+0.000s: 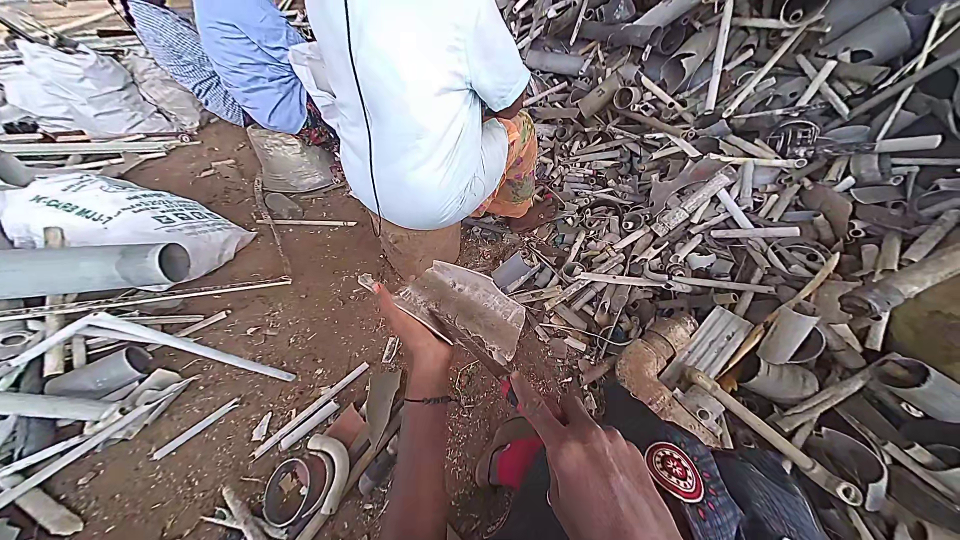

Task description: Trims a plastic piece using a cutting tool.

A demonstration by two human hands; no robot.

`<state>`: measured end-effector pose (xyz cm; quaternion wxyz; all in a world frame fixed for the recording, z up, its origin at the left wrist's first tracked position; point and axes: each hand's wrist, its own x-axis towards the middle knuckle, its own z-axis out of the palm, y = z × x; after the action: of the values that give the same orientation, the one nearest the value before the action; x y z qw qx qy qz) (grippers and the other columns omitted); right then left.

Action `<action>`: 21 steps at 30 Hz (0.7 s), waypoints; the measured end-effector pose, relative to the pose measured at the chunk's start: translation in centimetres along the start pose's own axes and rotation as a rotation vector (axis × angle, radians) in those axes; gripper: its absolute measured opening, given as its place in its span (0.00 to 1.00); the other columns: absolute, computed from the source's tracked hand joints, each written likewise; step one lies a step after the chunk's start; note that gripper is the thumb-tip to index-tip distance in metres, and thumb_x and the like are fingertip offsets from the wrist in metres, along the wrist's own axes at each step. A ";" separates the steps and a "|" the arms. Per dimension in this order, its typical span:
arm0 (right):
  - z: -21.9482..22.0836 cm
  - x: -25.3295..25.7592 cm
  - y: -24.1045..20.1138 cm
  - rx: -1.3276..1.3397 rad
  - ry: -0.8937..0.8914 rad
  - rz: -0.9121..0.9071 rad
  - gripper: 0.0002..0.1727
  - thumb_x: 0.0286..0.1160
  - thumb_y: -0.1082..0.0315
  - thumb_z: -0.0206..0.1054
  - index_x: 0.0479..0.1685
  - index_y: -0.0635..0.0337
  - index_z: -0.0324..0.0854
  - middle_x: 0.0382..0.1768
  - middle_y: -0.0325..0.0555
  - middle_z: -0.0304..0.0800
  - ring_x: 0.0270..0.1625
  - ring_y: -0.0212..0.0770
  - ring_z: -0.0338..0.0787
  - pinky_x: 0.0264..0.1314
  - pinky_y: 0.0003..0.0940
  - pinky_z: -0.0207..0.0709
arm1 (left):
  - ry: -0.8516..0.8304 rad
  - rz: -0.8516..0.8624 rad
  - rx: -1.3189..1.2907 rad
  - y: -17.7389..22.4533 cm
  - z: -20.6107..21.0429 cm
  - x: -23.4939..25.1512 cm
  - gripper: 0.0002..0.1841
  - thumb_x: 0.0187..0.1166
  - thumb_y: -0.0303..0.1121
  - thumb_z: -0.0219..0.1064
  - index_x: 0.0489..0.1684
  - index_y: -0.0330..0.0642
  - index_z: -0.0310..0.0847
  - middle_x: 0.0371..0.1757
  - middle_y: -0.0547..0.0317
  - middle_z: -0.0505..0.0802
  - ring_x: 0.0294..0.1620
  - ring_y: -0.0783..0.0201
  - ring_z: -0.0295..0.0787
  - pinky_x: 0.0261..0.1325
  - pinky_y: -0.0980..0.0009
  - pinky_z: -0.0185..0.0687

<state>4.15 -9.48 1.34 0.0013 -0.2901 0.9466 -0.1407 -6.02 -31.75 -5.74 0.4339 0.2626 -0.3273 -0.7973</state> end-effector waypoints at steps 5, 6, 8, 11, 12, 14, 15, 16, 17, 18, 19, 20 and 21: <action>-2.4 -2.0 -1.3 -0.055 -0.078 0.070 0.35 0.69 0.78 0.66 0.82 0.47 0.78 0.42 0.63 0.88 0.25 0.53 0.90 0.21 0.41 0.80 | -0.008 0.060 0.077 -0.1 0.2 -0.8 0.33 0.93 0.59 0.29 0.76 0.44 0.67 0.57 0.53 0.85 0.56 0.65 0.86 0.57 0.61 0.85; -2.1 -1.8 -1.4 -0.066 -0.062 0.069 0.37 0.67 0.78 0.67 0.82 0.46 0.78 0.41 0.62 0.88 0.24 0.52 0.90 0.20 0.40 0.80 | -0.015 0.098 0.084 0.0 0.3 -0.8 0.32 0.93 0.57 0.29 0.75 0.44 0.67 0.56 0.54 0.86 0.55 0.67 0.86 0.57 0.64 0.85; -1.8 -1.4 -1.3 -0.044 -0.078 0.064 0.39 0.65 0.79 0.67 0.84 0.46 0.76 0.41 0.63 0.88 0.26 0.53 0.91 0.23 0.41 0.81 | -0.038 0.168 0.073 0.0 0.3 -0.7 0.31 0.94 0.55 0.29 0.75 0.42 0.67 0.55 0.56 0.86 0.54 0.68 0.87 0.57 0.65 0.86; -1.8 -2.1 -1.6 0.016 -0.060 0.028 0.33 0.72 0.76 0.64 0.82 0.51 0.77 0.38 0.62 0.88 0.23 0.54 0.90 0.21 0.41 0.81 | -0.048 0.207 -0.010 0.1 0.3 -0.6 0.32 0.93 0.55 0.27 0.70 0.40 0.68 0.49 0.56 0.87 0.49 0.68 0.88 0.54 0.64 0.87; -1.7 -2.1 -1.7 0.038 -0.068 0.021 0.32 0.74 0.75 0.63 0.83 0.53 0.76 0.38 0.62 0.88 0.23 0.53 0.90 0.21 0.41 0.80 | -0.050 0.225 -0.013 0.1 0.2 -0.6 0.32 0.93 0.55 0.26 0.69 0.40 0.68 0.49 0.57 0.87 0.49 0.68 0.88 0.54 0.64 0.87; -1.1 -1.6 -1.4 0.092 -0.081 0.027 0.32 0.74 0.74 0.63 0.84 0.55 0.75 0.39 0.62 0.89 0.25 0.55 0.91 0.23 0.44 0.82 | -0.083 0.260 0.029 0.2 0.1 -0.6 0.30 0.93 0.52 0.27 0.72 0.41 0.67 0.52 0.58 0.87 0.52 0.69 0.88 0.58 0.66 0.86; -0.8 -1.1 -0.9 0.114 -0.088 0.035 0.33 0.75 0.73 0.64 0.85 0.53 0.73 0.40 0.62 0.90 0.27 0.56 0.91 0.25 0.46 0.83 | -0.119 0.270 0.062 0.2 -0.2 -0.3 0.28 0.94 0.51 0.30 0.74 0.42 0.66 0.54 0.60 0.87 0.54 0.70 0.88 0.60 0.68 0.85; -0.6 -0.7 -0.2 0.125 -0.070 0.038 0.33 0.75 0.72 0.65 0.85 0.51 0.73 0.39 0.61 0.90 0.27 0.57 0.91 0.26 0.48 0.83 | -0.162 0.285 0.086 0.0 -0.7 0.1 0.27 0.93 0.49 0.35 0.78 0.41 0.63 0.58 0.58 0.87 0.58 0.70 0.87 0.62 0.68 0.85; -0.6 -0.5 0.6 0.126 -0.016 0.038 0.33 0.74 0.71 0.67 0.84 0.50 0.75 0.36 0.59 0.91 0.27 0.57 0.91 0.25 0.49 0.83 | -0.213 0.322 0.118 -0.2 -1.2 0.7 0.28 0.91 0.49 0.42 0.83 0.39 0.58 0.63 0.57 0.85 0.61 0.70 0.86 0.65 0.68 0.84; -0.7 -0.3 1.2 0.126 0.062 0.029 0.32 0.72 0.70 0.68 0.82 0.51 0.77 0.34 0.56 0.90 0.25 0.55 0.90 0.23 0.49 0.81 | -0.271 0.379 0.153 -0.4 -1.7 1.4 0.33 0.86 0.49 0.51 0.85 0.36 0.52 0.68 0.55 0.83 0.64 0.69 0.85 0.67 0.69 0.83; -0.7 -0.2 1.8 0.131 0.158 0.015 0.32 0.71 0.69 0.68 0.81 0.51 0.79 0.32 0.54 0.90 0.23 0.53 0.89 0.20 0.47 0.80 | -0.317 0.429 0.178 -0.5 -2.1 1.8 0.39 0.81 0.48 0.59 0.86 0.34 0.48 0.71 0.54 0.82 0.66 0.70 0.84 0.67 0.70 0.83; -0.3 0.0 2.3 0.144 0.267 -0.013 0.31 0.71 0.68 0.68 0.80 0.52 0.80 0.31 0.51 0.90 0.20 0.49 0.88 0.17 0.44 0.79 | -0.353 0.463 0.180 -0.6 -2.6 2.1 0.45 0.75 0.49 0.66 0.86 0.33 0.46 0.73 0.54 0.81 0.67 0.70 0.84 0.68 0.71 0.83; 0.5 0.4 2.7 0.176 0.362 -0.046 0.30 0.71 0.66 0.66 0.79 0.53 0.80 0.32 0.48 0.89 0.19 0.45 0.87 0.16 0.40 0.78 | -0.388 0.470 0.157 -0.5 -2.8 2.2 0.50 0.70 0.52 0.72 0.86 0.33 0.45 0.74 0.55 0.81 0.69 0.69 0.83 0.68 0.71 0.83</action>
<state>2.36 -7.73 0.22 -0.1470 -0.2805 0.9085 -0.2727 -5.36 -34.24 -8.25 0.5144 0.0552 -0.5162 -0.6826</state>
